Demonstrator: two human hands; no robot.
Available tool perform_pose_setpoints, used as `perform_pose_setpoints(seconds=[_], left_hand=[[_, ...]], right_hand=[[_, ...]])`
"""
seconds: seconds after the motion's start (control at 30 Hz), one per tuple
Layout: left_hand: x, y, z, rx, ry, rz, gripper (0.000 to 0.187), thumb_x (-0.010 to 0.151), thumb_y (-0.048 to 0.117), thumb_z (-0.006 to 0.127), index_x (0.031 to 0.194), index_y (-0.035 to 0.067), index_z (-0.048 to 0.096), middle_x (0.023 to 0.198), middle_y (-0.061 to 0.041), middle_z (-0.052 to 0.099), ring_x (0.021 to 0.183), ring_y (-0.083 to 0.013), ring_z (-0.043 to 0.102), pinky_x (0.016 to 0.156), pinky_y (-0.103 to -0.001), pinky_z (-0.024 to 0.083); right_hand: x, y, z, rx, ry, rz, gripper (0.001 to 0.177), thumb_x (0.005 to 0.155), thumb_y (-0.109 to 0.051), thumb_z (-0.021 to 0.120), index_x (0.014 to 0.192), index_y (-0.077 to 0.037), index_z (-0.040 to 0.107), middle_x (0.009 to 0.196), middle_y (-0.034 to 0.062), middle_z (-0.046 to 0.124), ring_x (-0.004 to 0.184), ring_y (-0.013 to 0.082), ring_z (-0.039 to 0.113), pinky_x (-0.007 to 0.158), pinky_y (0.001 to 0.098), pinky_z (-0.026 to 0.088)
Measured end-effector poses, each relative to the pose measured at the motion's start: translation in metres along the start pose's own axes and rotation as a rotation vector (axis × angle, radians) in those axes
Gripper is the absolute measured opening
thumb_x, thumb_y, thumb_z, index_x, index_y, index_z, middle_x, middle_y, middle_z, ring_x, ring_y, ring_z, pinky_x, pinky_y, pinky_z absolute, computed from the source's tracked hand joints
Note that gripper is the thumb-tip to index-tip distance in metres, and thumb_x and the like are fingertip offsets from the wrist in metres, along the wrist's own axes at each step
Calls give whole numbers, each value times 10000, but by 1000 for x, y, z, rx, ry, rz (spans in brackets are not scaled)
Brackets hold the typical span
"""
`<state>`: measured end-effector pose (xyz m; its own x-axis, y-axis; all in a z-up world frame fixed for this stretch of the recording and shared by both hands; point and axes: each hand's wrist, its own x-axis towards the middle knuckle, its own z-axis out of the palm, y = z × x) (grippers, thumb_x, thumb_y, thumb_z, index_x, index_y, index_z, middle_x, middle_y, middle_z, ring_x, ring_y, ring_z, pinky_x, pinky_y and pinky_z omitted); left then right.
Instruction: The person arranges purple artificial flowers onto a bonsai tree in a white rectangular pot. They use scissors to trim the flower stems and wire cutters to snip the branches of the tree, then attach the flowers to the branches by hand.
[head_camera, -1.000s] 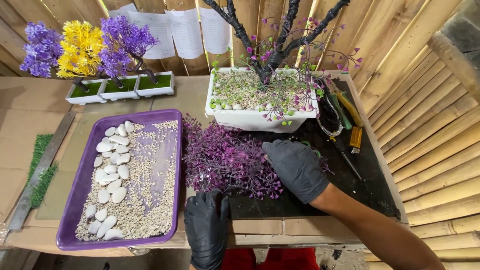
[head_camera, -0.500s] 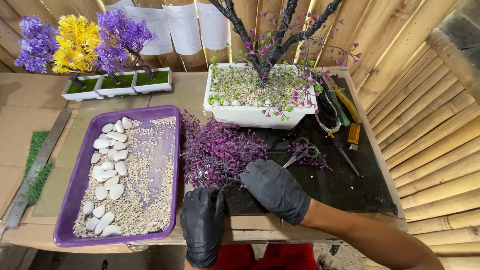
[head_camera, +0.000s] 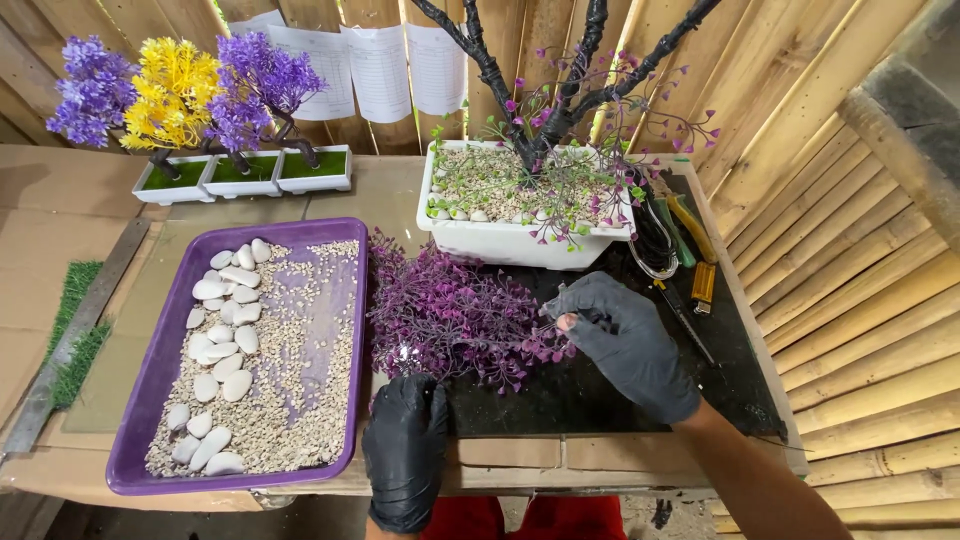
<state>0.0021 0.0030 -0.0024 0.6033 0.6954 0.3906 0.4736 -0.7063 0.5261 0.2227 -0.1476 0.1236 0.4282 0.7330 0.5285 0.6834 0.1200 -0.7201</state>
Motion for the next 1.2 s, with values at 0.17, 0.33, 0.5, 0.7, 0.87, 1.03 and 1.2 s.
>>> perform_pose_setpoints(seconds=[0.17,0.33,0.5,0.7,0.87,1.03,1.2], left_hand=[[-6,18,-20,-42,-65,-154,281,987,495,530,1094,251,618,954,-26,696,881,-264,664,625,-480,560],[-2,59,-52,-396,-49,35,234,978,328,558,1131,175,646,1066,-49,707,968,-227,728,749,-415,654],[11,86,-57,-597,3,273,513,1006,214,624,1506,244,515,1228,-78,628,1009,-248,712,823,-422,593],[31,114,-63,-668,38,465,262,964,92,702,1215,168,720,1126,-49,690,1018,-268,699,830,-379,607],[25,125,-47,-1097,-207,199,177,930,-33,683,1037,82,764,1010,-56,697,944,-213,710,849,-330,590],[36,157,-60,-1087,-182,231,121,972,235,679,979,136,749,918,-19,759,864,-225,770,768,-388,655],[60,200,-62,-1232,-178,407,189,1043,251,609,976,106,710,863,-2,698,751,-179,705,684,-328,619]], right_hand=[[2,6,-12,34,10,-89,142,994,-159,647,1068,-72,731,1045,74,703,998,235,703,925,375,600],[0,-7,-14,33,-20,-106,139,1013,-142,605,975,-56,708,978,76,708,926,226,702,872,356,591],[-12,-23,-14,70,-217,-15,154,957,-215,659,961,-96,759,915,28,791,893,175,798,803,310,640],[-34,-24,-24,-109,-443,-171,219,1056,-310,535,1003,-151,677,873,31,628,752,257,584,691,400,461],[-59,-16,-50,181,-318,-32,400,1044,-424,524,958,-95,732,833,38,694,721,239,697,684,398,561],[-59,16,-51,487,-299,3,558,1079,-516,414,1099,-28,683,946,157,774,853,259,779,791,402,669],[-115,316,79,87,-67,-122,602,884,-608,633,1243,-126,602,1121,81,719,1047,239,724,1026,404,578]])
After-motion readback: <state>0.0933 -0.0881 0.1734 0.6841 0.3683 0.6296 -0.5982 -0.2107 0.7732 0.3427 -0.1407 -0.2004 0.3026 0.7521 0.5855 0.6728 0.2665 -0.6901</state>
